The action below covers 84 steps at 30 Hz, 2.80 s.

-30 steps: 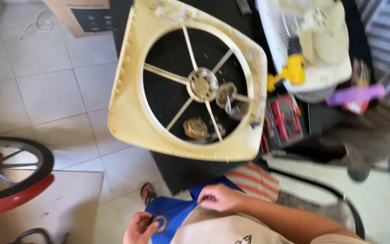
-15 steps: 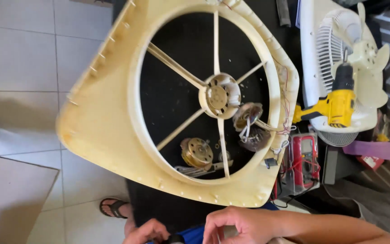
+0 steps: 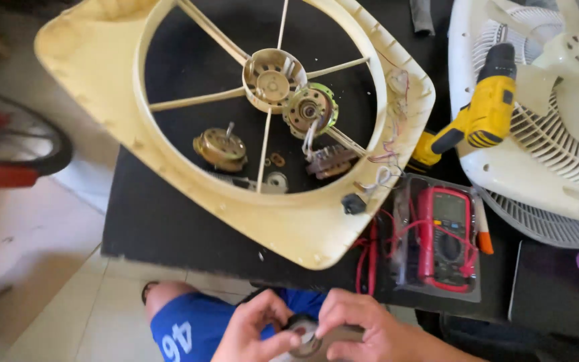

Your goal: Repairing the internal wiring and motor components of a disassembled electric fan using a utility knife.

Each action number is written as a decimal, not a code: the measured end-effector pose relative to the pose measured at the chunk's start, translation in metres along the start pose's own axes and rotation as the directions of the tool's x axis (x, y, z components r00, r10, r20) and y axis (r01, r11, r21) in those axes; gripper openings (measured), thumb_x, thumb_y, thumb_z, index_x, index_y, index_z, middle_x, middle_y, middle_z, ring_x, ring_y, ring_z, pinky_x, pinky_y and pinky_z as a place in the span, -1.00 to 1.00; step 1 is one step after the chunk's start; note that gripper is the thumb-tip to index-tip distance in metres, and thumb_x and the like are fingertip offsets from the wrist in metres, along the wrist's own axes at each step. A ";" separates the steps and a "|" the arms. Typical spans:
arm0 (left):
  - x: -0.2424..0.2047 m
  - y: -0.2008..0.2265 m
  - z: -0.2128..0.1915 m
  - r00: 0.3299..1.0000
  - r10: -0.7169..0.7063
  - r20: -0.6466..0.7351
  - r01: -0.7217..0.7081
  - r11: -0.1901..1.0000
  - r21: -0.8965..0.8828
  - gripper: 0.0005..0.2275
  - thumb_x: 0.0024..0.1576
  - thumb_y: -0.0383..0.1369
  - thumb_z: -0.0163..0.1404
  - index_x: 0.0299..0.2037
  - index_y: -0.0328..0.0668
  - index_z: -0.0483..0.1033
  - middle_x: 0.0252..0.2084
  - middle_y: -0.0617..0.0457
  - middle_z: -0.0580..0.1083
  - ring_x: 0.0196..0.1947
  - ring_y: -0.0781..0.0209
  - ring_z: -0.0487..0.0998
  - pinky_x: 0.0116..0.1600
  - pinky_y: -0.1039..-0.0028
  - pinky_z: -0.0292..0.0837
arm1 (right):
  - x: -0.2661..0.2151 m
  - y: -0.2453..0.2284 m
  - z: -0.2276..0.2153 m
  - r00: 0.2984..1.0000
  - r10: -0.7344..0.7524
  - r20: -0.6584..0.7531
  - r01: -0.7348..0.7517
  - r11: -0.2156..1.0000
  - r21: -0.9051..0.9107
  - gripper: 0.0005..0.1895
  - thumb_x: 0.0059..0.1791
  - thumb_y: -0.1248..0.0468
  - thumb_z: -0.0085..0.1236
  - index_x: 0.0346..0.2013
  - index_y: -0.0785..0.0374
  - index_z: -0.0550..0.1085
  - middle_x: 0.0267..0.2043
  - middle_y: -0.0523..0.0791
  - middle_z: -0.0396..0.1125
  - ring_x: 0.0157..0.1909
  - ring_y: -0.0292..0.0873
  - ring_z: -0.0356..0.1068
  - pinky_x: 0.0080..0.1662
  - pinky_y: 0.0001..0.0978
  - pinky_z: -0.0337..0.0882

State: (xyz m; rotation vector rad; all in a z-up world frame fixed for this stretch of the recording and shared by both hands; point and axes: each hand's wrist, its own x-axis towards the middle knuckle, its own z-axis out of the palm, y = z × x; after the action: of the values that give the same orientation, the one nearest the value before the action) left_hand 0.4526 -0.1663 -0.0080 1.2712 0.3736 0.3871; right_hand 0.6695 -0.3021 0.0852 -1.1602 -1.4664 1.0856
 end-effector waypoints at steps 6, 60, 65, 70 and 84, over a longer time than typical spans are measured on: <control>-0.014 0.002 0.114 0.958 -0.214 -0.188 0.211 0.977 -0.036 -0.72 0.09 -0.46 0.41 -0.33 -0.15 0.46 -0.47 0.12 0.46 -0.48 0.45 0.38 -0.35 0.56 0.28 | -0.084 0.000 -0.017 0.989 -0.102 -0.105 0.069 0.957 -0.281 -0.52 -0.05 0.00 0.46 0.04 0.13 0.53 0.08 0.00 0.34 0.11 -0.02 0.44 0.17 -0.11 0.35; 0.103 0.012 -0.140 0.909 0.393 -0.140 0.118 0.078 0.990 -0.21 0.13 -0.17 0.20 0.57 -0.03 0.06 0.61 0.07 0.08 0.58 -0.35 -0.11 0.37 -0.14 0.05 | 0.056 0.097 0.059 0.991 -0.125 -0.043 0.130 0.982 0.140 -0.92 -0.06 0.52 0.30 -0.31 0.37 0.66 -0.14 0.20 0.56 -0.04 0.09 0.61 0.07 -0.19 0.52; 0.109 0.009 -0.143 0.913 0.398 -0.090 0.061 0.084 0.995 -0.48 0.17 -0.16 0.17 0.36 0.08 0.41 0.45 0.02 0.27 0.42 -0.40 0.13 0.30 -0.14 0.06 | 0.057 0.115 0.065 0.994 0.049 -0.102 0.009 0.863 0.505 -0.92 -0.07 0.70 0.21 -0.32 0.76 0.60 -0.12 0.47 0.39 -0.42 -0.09 0.41 -0.28 -0.51 0.36; 0.104 0.007 -0.143 0.839 0.538 -0.084 0.065 0.055 0.996 -0.62 0.06 -0.23 0.30 0.03 0.00 0.45 -0.03 0.02 0.36 0.00 -0.09 0.29 0.06 0.06 0.18 | 0.079 0.097 0.070 0.997 0.016 -0.080 0.005 0.969 0.249 -0.96 -0.05 0.52 0.32 -0.38 0.45 0.69 -0.18 0.26 0.52 -0.17 -0.02 0.57 -0.12 -0.41 0.50; 0.055 0.004 -0.139 0.799 0.526 -0.293 0.275 0.114 0.955 -0.93 0.08 -0.44 0.23 -0.30 -0.05 0.62 -0.26 0.06 0.43 -0.12 -0.06 0.35 -0.08 0.10 0.27 | 0.084 0.104 0.071 0.993 0.095 -0.067 -0.080 0.976 0.204 -0.95 -0.08 0.36 0.41 -0.39 0.30 0.72 -0.20 0.15 0.57 -0.15 -0.01 0.59 -0.03 -0.21 0.49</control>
State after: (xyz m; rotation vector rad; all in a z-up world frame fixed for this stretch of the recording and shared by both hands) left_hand 0.4343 -0.0223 -0.0424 2.6160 1.2497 0.7731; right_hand 0.6064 -0.2085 -0.0156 -1.1181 -1.2249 1.2069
